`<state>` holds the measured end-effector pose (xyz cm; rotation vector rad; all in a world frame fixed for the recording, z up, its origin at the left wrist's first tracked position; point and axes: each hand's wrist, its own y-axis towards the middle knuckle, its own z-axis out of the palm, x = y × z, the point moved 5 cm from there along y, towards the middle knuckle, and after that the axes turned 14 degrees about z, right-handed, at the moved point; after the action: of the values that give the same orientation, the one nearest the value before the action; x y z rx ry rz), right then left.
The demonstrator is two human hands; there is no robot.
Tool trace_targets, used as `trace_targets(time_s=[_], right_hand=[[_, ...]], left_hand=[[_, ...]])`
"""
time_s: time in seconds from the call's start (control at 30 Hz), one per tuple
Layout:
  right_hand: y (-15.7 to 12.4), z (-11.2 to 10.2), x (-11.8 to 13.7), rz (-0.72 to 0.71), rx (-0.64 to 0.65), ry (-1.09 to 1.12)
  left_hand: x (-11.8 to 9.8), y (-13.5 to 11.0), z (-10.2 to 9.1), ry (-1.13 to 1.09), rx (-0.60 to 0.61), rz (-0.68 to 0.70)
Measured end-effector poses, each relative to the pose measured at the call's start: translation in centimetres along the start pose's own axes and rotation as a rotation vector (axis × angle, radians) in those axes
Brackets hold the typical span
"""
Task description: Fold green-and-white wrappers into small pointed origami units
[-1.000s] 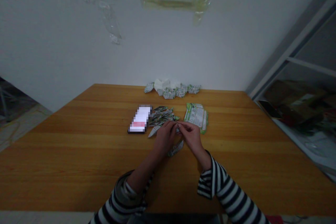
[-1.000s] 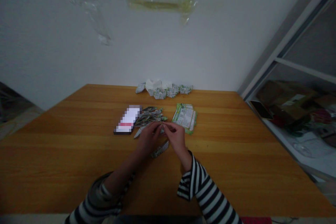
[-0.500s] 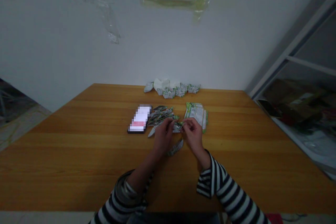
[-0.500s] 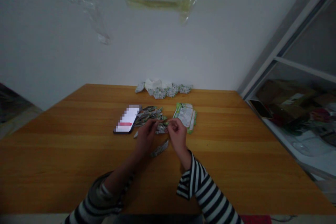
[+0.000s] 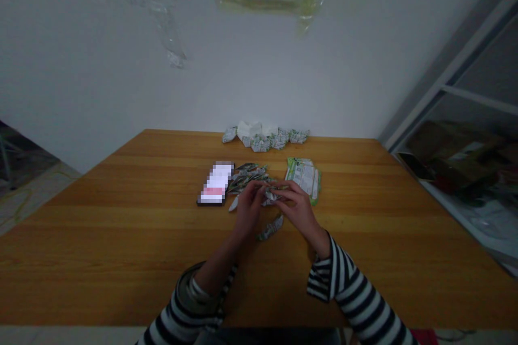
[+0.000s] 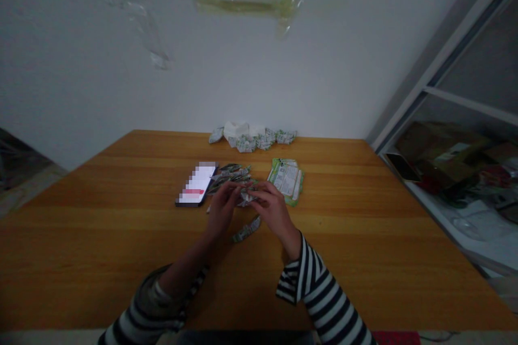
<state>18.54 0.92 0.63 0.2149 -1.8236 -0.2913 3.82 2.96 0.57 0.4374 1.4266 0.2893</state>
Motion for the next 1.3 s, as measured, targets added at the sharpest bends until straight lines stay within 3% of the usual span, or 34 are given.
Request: trace_targets(time_s=[0.27, 0.53, 0.67, 0.93, 1.0, 1.13, 1.3], right_hand=[[0.5, -0.1, -1.6, 0.139, -0.146, 0.155], [0.3, 0.3, -2.8, 0.392, -0.225, 0.293], [0.1, 0.3, -2.9, 0.384, -0.279, 0.378], [-0.1, -0.4, -1.2, 0.296, -0.257, 0.25], [0.0, -0.7, -0.6, 0.284, -0.204, 0.292], [0.3, -0.7, -0.4, 0.39, 0.031, 0.471], [0.5, -1.2, -1.4, 0.45, 0.296, 0.351]], left_hand=[[0.5, -0.4, 0.5, -0.206, -0.045, -0.054], [0.5, -0.2, 0.9, -0.26, -0.032, -0.095], [0.1, 0.0, 0.9, -0.195, -0.028, -0.075], [-0.5, 0.2, 0.6, -0.219, -0.002, -0.022], [-1.1, 0.3, 0.5, -0.187, 0.019, 0.008], [-1.4, 0.2, 0.3, -0.116, 0.068, 0.067], [-0.5, -0.3, 0.2, 0.043, 0.189, 0.093]])
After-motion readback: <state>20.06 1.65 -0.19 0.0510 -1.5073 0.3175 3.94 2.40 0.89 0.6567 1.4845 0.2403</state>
